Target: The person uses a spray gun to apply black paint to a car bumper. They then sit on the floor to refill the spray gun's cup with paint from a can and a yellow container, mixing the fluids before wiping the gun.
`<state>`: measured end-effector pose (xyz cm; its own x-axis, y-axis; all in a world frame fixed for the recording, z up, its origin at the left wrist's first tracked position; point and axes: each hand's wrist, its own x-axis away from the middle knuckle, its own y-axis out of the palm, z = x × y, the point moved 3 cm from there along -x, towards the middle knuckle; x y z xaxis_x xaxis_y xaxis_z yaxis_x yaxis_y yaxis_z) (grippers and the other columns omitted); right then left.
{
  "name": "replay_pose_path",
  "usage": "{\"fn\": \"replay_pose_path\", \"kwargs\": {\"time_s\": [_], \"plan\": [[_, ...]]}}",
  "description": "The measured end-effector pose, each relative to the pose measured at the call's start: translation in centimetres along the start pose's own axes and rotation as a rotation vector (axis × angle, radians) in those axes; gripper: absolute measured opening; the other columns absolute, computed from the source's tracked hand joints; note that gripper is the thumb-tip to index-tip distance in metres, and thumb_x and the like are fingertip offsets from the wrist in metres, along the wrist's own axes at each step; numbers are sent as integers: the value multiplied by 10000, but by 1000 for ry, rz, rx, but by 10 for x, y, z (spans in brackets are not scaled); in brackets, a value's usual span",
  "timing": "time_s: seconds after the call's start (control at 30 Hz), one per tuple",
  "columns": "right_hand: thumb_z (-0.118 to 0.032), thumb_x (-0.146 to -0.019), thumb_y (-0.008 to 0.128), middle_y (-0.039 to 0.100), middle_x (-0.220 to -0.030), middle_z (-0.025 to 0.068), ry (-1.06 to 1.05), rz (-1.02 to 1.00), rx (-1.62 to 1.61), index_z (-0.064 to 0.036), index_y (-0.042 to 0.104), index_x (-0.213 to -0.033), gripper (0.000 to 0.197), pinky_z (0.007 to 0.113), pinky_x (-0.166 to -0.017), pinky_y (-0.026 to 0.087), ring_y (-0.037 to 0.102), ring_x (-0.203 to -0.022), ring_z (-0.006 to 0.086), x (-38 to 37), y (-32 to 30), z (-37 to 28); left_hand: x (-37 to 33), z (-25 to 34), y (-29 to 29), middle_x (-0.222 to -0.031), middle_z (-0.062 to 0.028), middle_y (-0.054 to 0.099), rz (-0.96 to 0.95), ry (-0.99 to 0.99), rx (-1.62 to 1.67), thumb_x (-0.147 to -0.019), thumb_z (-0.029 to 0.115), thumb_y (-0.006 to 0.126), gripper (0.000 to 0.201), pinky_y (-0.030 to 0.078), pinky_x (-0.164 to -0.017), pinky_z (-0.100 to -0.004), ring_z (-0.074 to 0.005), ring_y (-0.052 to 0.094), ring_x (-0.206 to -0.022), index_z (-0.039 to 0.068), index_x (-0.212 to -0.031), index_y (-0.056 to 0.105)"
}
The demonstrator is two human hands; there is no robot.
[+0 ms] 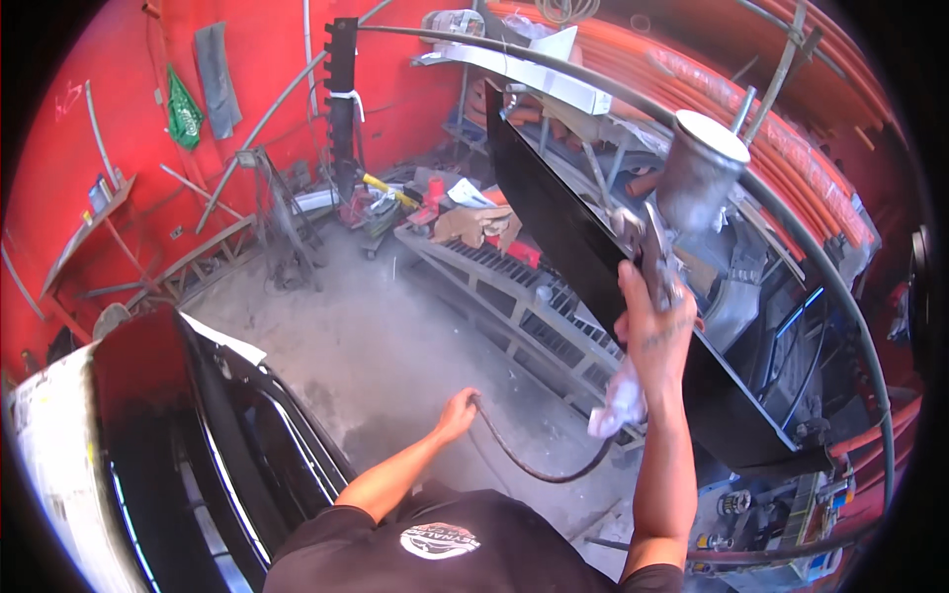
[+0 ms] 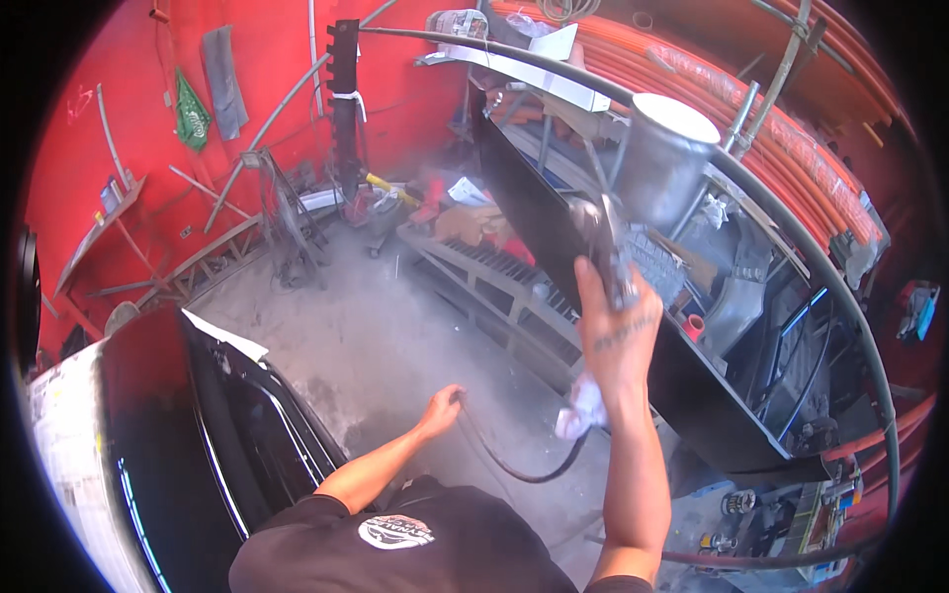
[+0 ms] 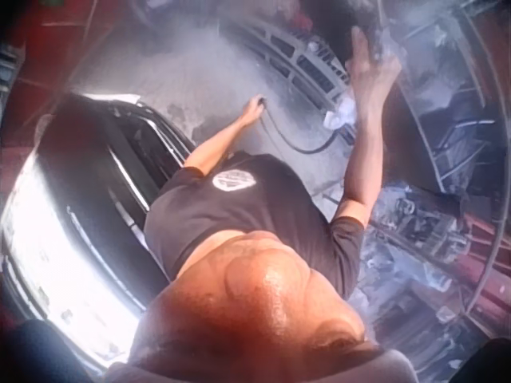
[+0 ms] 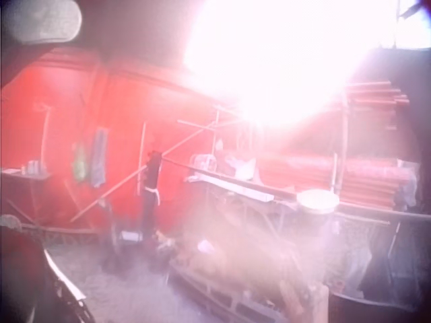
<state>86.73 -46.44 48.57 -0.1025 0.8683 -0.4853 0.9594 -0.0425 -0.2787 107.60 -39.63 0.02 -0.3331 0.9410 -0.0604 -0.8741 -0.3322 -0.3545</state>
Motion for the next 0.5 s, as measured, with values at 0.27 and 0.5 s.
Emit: {"fn": "replay_pose_path", "kwargs": {"time_s": [0.27,0.5], "plan": [[-364,-985,737,659,-647,78,-237,-125,115,34,710,-880,412,336,-458,492,640,-467,165,-180,150,-67,-75,44,-76,-1218,-187,766,-41,-8,113,-959,135,672,377,556,-1034,-418,-320,729,-1201,1,-1311,683],[-331,-946,717,703,-626,160,-273,-217,88,62,743,-869,402,399,-585,611,723,-532,253,-261,182,-100,-82,90,-79,-1190,-141,778,-121,-39,235,-992,141,701,355,559,-1021,-384,-262,740,-1177,-3,-1317,688]]}}
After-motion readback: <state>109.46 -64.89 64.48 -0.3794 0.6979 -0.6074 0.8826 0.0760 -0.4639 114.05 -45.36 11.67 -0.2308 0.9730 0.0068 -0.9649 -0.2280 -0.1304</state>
